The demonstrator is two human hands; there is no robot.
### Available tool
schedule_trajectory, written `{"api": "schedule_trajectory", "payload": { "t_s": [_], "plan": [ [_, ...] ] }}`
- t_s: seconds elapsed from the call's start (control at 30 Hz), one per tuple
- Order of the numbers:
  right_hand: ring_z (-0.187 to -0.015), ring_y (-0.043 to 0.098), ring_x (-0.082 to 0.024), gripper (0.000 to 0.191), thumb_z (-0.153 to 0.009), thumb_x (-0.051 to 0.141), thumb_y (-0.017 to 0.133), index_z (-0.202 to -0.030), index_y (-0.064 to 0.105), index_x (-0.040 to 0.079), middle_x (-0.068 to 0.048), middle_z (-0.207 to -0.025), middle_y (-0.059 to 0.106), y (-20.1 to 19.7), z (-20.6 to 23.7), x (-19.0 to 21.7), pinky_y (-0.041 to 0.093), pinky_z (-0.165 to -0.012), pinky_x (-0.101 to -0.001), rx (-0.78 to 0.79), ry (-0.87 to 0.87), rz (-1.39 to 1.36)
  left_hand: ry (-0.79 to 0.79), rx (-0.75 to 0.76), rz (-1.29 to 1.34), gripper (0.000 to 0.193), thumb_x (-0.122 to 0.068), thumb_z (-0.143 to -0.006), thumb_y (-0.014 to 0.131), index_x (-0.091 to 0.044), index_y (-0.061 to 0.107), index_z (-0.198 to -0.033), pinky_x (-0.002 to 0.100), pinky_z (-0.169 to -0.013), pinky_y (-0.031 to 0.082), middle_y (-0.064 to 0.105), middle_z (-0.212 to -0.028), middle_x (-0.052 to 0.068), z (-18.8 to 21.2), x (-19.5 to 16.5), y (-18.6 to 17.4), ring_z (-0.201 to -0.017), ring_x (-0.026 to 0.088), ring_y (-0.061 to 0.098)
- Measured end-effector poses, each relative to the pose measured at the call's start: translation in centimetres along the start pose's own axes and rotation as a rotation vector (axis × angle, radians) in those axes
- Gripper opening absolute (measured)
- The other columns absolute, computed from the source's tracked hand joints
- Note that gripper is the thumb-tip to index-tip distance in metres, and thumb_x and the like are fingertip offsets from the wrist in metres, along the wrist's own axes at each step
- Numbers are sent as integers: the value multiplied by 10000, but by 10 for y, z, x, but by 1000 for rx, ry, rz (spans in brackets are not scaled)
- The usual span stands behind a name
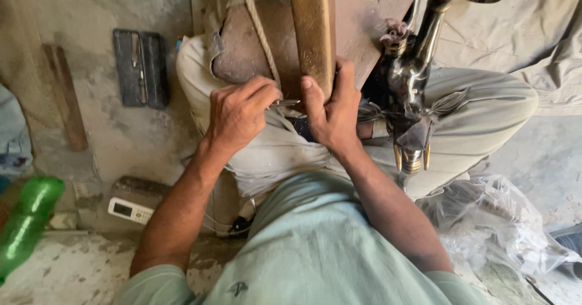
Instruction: The person sits cross-legged on the floor and uses a small metal tool to engrave or polish a shiny, multi-spouted metal vessel. They hold the vessel steady with one hand while working with the tool in the other, occasionally rotating the object to access different areas.
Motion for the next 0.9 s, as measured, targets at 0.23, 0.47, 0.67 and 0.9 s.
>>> {"api": "schedule_trajectory", "payload": {
  "t_s": [0.23, 0.47, 0.67, 0.9],
  "plan": [
    [-905, 666, -199, 347, -1095, 193, 606, -1324, 462, -24, -197, -1025, 679, -5, -4, 14, 561, -825, -374, -13, -136, 60, -83, -409, 451, 319, 192, -879, 505, -78, 606, -1016, 333, -776, 591, 671, -1028, 81, -22, -25, -39, -851, 251, 698],
    [-864, 652, -154, 341, -1075, 222, 604, -1295, 499, -16, -122, -963, 686, -8, -11, 17, 545, -779, -349, -28, -15, -65, -183, -249, 11, 274, 53, -923, 652, -87, 670, -1158, 355, -888, 585, 702, -1132, 137, 22, -51, -80, -1030, 287, 725],
    [-850, 586, -135, 265, -1164, 198, 588, -1267, 484, -23, -100, -912, 637, -3, 7, 3, 516, -758, -307, -13, -164, -141, -870, -399, -226, 231, -82, -996, 742, -25, 676, -1210, 410, -828, 561, 742, -1080, 176, 143, 21, -94, -955, 324, 737],
    [-659, 629, -97, 297, -1153, 248, 580, -1248, 472, -13, -24, -807, 627, 5, 6, 0, 540, -589, -270, 70, 71, -218, -1011, -301, -481, 274, -135, -937, 786, -68, 646, -1163, 513, -754, 525, 741, -972, 187, 127, 58, -125, -898, 410, 708]
  ]
}}
Point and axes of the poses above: each hand's wrist, its own z-axis away from the middle knuckle, its own y-axis out of the palm, x = y × z, the point moved 3 cm from there along -z, towards the middle knuckle
